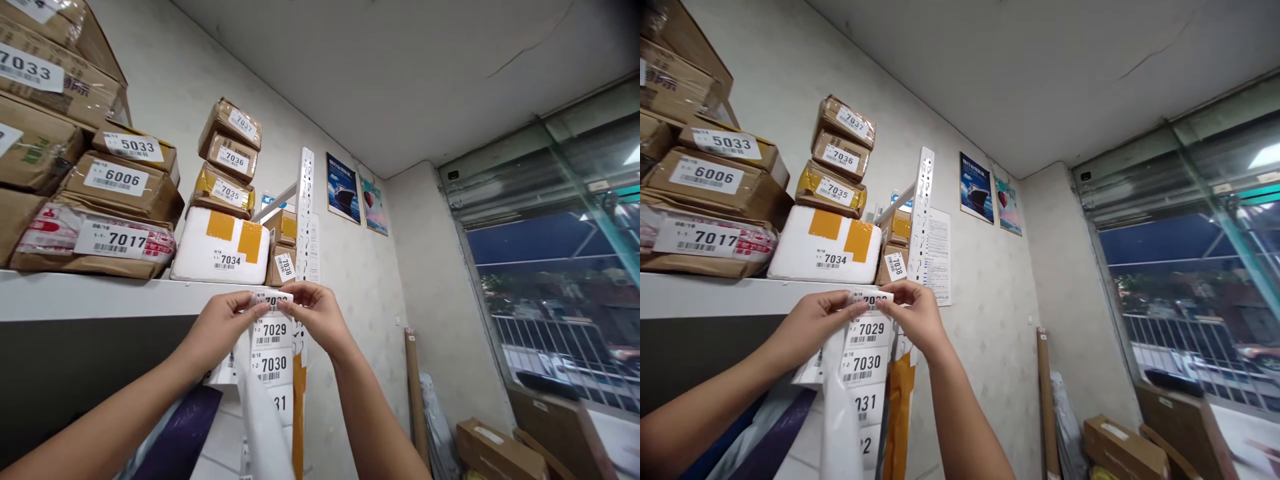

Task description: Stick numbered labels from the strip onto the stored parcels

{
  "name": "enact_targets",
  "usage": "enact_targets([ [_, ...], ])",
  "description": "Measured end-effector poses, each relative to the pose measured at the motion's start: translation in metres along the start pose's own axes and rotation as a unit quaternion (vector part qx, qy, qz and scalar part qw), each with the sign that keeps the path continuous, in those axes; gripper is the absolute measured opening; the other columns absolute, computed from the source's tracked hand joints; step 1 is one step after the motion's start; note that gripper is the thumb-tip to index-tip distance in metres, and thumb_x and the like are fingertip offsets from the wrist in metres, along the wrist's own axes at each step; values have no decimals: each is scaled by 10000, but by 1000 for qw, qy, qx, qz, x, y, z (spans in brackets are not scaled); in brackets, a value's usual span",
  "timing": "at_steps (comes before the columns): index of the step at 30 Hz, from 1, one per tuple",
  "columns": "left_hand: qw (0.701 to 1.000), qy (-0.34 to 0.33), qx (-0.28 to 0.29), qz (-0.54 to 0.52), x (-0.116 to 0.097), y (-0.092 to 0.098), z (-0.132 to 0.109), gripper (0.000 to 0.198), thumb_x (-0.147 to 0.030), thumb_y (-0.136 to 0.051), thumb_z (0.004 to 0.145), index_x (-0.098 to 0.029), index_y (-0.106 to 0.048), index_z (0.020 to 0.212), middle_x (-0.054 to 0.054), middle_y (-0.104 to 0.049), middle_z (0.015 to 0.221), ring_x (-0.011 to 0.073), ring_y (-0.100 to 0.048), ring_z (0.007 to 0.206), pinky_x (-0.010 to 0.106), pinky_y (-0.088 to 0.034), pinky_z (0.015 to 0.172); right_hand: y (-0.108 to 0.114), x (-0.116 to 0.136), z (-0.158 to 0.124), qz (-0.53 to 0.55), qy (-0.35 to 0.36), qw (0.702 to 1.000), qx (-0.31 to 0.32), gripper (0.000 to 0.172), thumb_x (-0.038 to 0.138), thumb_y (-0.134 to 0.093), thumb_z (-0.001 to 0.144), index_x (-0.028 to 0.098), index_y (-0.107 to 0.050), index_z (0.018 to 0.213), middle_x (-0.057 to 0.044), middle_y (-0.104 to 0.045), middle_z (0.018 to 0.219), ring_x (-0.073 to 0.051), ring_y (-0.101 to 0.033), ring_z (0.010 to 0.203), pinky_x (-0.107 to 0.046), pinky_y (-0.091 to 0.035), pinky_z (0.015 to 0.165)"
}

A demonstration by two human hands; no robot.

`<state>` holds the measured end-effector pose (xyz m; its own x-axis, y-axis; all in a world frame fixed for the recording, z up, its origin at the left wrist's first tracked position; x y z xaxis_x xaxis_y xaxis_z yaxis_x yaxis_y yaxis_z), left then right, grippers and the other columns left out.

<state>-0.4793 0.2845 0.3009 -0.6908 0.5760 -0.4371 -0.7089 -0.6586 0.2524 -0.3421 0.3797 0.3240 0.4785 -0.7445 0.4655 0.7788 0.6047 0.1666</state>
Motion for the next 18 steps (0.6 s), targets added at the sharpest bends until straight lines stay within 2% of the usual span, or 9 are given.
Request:
enact_targets([
  [4, 990, -73, -49, 109, -6, -5, 5, 379, -505, -476, 823, -202, -461, 597, -52, -448, 549, 123, -407, 562, 251, -314, 547, 7, 8, 9, -3, -30, 999, 37, 215, 286, -804, 540, 176, -660, 656, 12, -634, 648, -101, -540, 612, -252, -405, 584],
  [7, 976, -114, -74, 169, -10, -1, 12, 402, -498, -447, 840, -210, -385, 567, -61, -382, 507, 114, -367, 520, 255, -276, 524, 12, 18, 19, -13, -78, 992, 100, 262, 317, -801, 563, 183, -696, 763, 25, -639, 649, -78, -531, 591, -215, -368, 522],
  [10, 968, -166, -34, 185, -13, 4, 19, 407, -477, -450, 843, -209, -359, 550, -60, -375, 498, 107, -370, 505, 256, -278, 525, 16, 29, 30, -51, -108, 977, 177, 260, 323, -772, 615, 187, -712, 828, 28, -648, 673, -56, -513, 575, -187, -330, 475],
  [12, 967, -176, 8, 183, -15, 8, 23, 379, -468, -451, 849, -202, -440, 581, -41, -472, 549, 117, -440, 550, 256, -316, 557, 17, 34, 35, -74, -113, 969, 208, 213, 289, -776, 602, 172, -706, 765, 37, -637, 636, -42, -487, 536, -181, -295, 447],
  [14, 971, -155, 50, 174, -16, 11, 26, 326, -458, -451, 860, -201, -561, 692, -12, -600, 678, 139, -530, 652, 263, -363, 614, 17, 38, 38, -86, -106, 970, 203, 200, 251, -802, 555, 163, -683, 690, 47, -624, 590, -36, -471, 509, -180, -265, 432],
  [16, 974, -129, 89, 163, -17, 13, 28, 289, -442, -450, 865, -219, -624, 808, 2, -663, 798, 159, -577, 746, 270, -391, 665, 15, 40, 39, -94, -92, 974, 185, 222, 232, -826, 516, 161, -666, 651, 51, -622, 570, -38, -479, 507, -180, -265, 440],
  [18, 974, -111, 86, 176, -19, 13, 29, 295, -446, -446, 862, -222, -607, 757, -3, -646, 745, 162, -567, 710, 270, -384, 639, 12, 40, 40, -92, -75, 979, 166, 237, 235, -840, 503, 162, -666, 646, 47, -629, 572, -51, -505, 525, -187, -296, 464],
])
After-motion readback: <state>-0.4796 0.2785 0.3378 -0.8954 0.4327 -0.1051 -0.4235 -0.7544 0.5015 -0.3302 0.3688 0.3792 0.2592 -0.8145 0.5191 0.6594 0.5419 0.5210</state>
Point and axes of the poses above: each hand's wrist, its own z-axis towards the middle knuckle, its own y-axis out of the back of the hand, x = y × z, the point moved 2 cm from there along z, towards the middle knuckle
